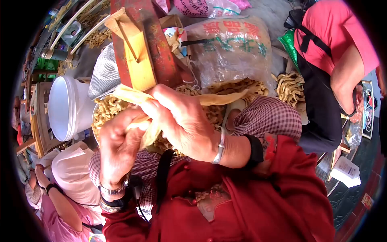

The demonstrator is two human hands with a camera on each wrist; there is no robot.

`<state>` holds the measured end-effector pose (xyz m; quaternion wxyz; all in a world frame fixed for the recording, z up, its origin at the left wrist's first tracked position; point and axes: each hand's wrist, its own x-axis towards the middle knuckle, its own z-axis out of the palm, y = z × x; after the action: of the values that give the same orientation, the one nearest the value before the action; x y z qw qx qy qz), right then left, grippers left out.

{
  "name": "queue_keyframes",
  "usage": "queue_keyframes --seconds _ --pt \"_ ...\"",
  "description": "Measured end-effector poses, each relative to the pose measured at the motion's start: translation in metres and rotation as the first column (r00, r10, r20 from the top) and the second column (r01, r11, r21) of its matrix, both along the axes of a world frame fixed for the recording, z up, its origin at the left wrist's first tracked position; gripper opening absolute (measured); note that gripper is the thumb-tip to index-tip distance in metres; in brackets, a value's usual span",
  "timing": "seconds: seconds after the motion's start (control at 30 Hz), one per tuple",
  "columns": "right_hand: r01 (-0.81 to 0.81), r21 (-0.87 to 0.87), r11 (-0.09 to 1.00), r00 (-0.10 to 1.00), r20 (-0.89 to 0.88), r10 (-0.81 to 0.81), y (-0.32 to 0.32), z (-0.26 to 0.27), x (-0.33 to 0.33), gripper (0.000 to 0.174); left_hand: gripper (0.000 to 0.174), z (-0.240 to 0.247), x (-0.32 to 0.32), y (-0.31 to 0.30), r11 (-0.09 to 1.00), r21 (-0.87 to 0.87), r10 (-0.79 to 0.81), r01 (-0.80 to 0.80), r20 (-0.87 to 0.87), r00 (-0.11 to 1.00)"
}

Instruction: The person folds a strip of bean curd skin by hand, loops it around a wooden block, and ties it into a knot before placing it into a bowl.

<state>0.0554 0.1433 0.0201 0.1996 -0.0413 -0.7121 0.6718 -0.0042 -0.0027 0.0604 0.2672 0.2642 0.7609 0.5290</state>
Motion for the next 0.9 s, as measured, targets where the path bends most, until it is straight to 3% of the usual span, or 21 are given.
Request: queue_keyframes --seconds 0.03,0.07,0.1,0.13,0.17,0.2,0.3,0.33,0.43,0.47,0.5,0.57,0.6,0.67,0.7,0.73,0.77,0.83,0.9 --pt "-0.055 -0.05 0.997 0.996 0.069 0.059 0.004 0.004 -0.001 0.02 0.017 0.001 -0.002 -0.001 0.999 -0.033 -0.011 0.002 -0.267 0.964" --pt "-0.082 0.009 0.997 0.996 0.046 0.082 0.007 0.007 -0.002 0.021 0.014 0.004 -0.006 -0.004 0.997 -0.077 -0.02 -0.023 -0.512 0.859" --pt "-0.109 0.067 0.992 0.994 0.025 0.108 0.008 0.01 -0.003 0.022 0.013 0.003 -0.007 -0.004 1.0 -0.009 0.0 -0.009 -0.667 0.745" --pt "-0.115 0.115 0.987 0.992 -0.047 0.121 0.008 0.014 -0.004 0.022 0.013 0.009 -0.006 -0.002 0.998 -0.057 -0.032 -0.021 -0.788 0.615" --pt "-0.179 0.077 0.981 0.984 0.019 0.178 0.01 0.01 -0.004 0.022 0.013 0.017 -0.002 0.003 0.994 -0.101 -0.07 -0.042 -0.882 0.466" --pt "-0.241 0.075 0.968 0.97 0.002 0.242 0.013 0.013 -0.005 0.023 0.011 0.016 0.003 0.006 0.996 -0.067 -0.034 -0.064 -0.908 0.417" --pt "-0.324 0.142 0.936 0.942 -0.049 0.333 0.016 0.013 -0.005 0.027 0.01 0.0 0.005 0.004 0.992 0.128 0.114 -0.007 -0.859 0.499" --pt "-0.332 0.175 0.927 0.935 -0.065 0.348 0.017 0.013 -0.005 0.028 0.013 0.003 0.007 0.0 0.999 0.051 0.053 -0.018 -0.856 0.514" --pt "-0.352 0.041 0.935 0.936 0.039 0.351 0.02 0.016 -0.002 0.032 0.015 0.016 0.004 0.004 0.997 -0.08 -0.066 0.0 -0.826 0.559" --pt "-0.349 0.147 0.926 0.932 -0.049 0.359 0.024 0.018 -0.001 0.03 0.018 0.011 0.002 0.001 0.998 -0.052 -0.026 -0.022 -0.765 0.643" --pt "-0.299 0.195 0.934 0.947 -0.059 0.315 0.023 0.015 -0.001 0.029 0.021 0.001 0.001 -0.004 0.994 0.098 0.103 -0.052 -0.65 0.752" --pt "-0.193 0.292 0.937 0.97 -0.083 0.226 0.019 0.008 0.0 0.028 0.026 0.002 0.001 -0.008 0.979 0.162 0.18 -0.127 -0.374 0.91" --pt "-0.247 0.27 0.931 0.964 -0.032 0.265 0.02 0.01 0.0 0.025 0.032 0.003 0.003 -0.01 0.951 0.204 0.241 -0.231 -0.03 0.97" --pt "-0.214 0.172 0.962 0.965 -0.113 0.235 0.016 0.005 -0.002 0.022 0.047 0.002 -0.004 -0.013 0.936 0.243 0.201 -0.256 0.227 0.953" --pt "-0.199 0.12 0.973 0.965 -0.152 0.216 0.014 0.002 -0.003 0.021 0.048 0.001 -0.002 -0.004 0.896 0.322 0.227 -0.305 0.257 0.939" --pt "-0.233 0.158 0.96 0.949 -0.177 0.26 0.015 0.0 -0.005 0.031 0.05 0.0 0.0 0.005 0.848 0.399 0.247 -0.349 0.286 0.926" --pt "-0.227 0.139 0.964 0.939 -0.231 0.254 0.016 0.0 -0.008 0.027 0.049 -0.002 -0.003 0.003 0.848 0.428 0.169 -0.313 0.34 0.925" --pt "-0.374 0.162 0.913 0.908 -0.135 0.396 0.025 0.003 -0.008 0.023 0.049 -0.009 -0.009 -0.006 0.838 0.483 0.031 -0.252 0.42 0.907" --pt "-0.353 0.088 0.932 0.922 -0.136 0.362 0.024 -0.001 -0.007 0.027 0.032 -0.004 -0.011 -0.005 0.869 0.46 -0.06 -0.185 0.468 0.882"
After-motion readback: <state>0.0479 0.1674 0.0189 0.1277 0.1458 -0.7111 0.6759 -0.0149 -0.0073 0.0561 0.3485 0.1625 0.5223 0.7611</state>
